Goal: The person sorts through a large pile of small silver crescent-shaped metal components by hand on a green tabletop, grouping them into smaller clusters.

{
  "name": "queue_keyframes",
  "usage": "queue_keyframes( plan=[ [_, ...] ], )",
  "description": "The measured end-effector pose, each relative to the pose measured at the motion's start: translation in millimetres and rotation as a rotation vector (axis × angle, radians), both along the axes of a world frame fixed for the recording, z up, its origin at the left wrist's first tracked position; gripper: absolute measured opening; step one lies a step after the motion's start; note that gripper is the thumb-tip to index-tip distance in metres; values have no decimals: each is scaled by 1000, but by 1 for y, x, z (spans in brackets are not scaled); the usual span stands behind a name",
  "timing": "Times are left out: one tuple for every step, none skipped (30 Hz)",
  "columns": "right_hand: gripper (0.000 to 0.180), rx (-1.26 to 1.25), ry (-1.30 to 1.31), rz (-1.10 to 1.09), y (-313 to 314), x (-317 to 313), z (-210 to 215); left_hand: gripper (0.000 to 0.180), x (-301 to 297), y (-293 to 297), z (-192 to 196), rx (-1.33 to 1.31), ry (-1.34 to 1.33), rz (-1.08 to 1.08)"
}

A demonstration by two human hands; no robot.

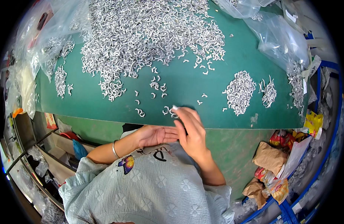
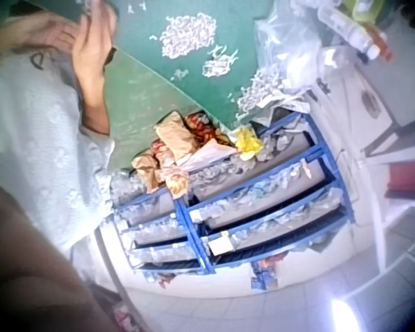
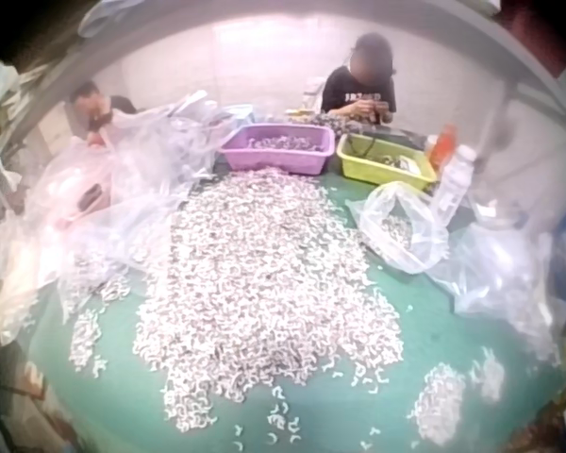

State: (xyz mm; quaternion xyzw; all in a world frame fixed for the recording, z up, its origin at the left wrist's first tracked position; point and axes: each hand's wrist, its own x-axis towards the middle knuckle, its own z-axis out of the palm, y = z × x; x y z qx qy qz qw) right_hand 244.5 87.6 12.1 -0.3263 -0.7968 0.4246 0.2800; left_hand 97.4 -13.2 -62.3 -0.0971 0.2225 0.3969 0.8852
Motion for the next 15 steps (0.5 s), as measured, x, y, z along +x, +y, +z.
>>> queue_keyframes(
  plan=[
    [32,35,17,-3,2,0,-2,64,-2,4,3,-14,-9,12],
    [32,69,32,-6,5,-1,-3,65,-4,6,5,-29,-20,23],
    [32,36,38,-64,7,-2,-2,66,-4,7,3,-17,-14,19],
    [33,2,44,-123,9,-3,0,66,-4,6,1,-2,-37,31],
    [34,-5,68,-172,9,-4,-4,66,-4,6,-1,14,-59,42],
    [36,49,27,-145,8,-3,-5,67,-4,5,-2,30,-82,52],
    [38,103,-15,-117,6,-2,-6,67,-4,6,-1,24,-75,51],
    [39,157,-56,-89,5,-1,-7,67,-4,6,0,18,-69,51],
    [43,189,-56,-123,5,-5,-7,67,-3,6,1,12,-62,50],
    [43,188,-88,-125,6,-8,-7,67,-3,6,1,20,-51,45],
    [44,186,-121,-127,7,-9,-6,67,-3,6,1,28,-40,39],
    [44,184,-154,-129,8,-11,-4,66,-3,6,1,36,-29,34],
    [45,184,-163,-130,9,-13,-3,66,-3,6,1,45,-27,33],
    [45,185,-169,-131,10,-14,-2,66,-3,6,1,55,-23,33],
    [46,186,-176,-131,11,-16,-1,66,-3,6,1,65,-19,32]
  ],
)
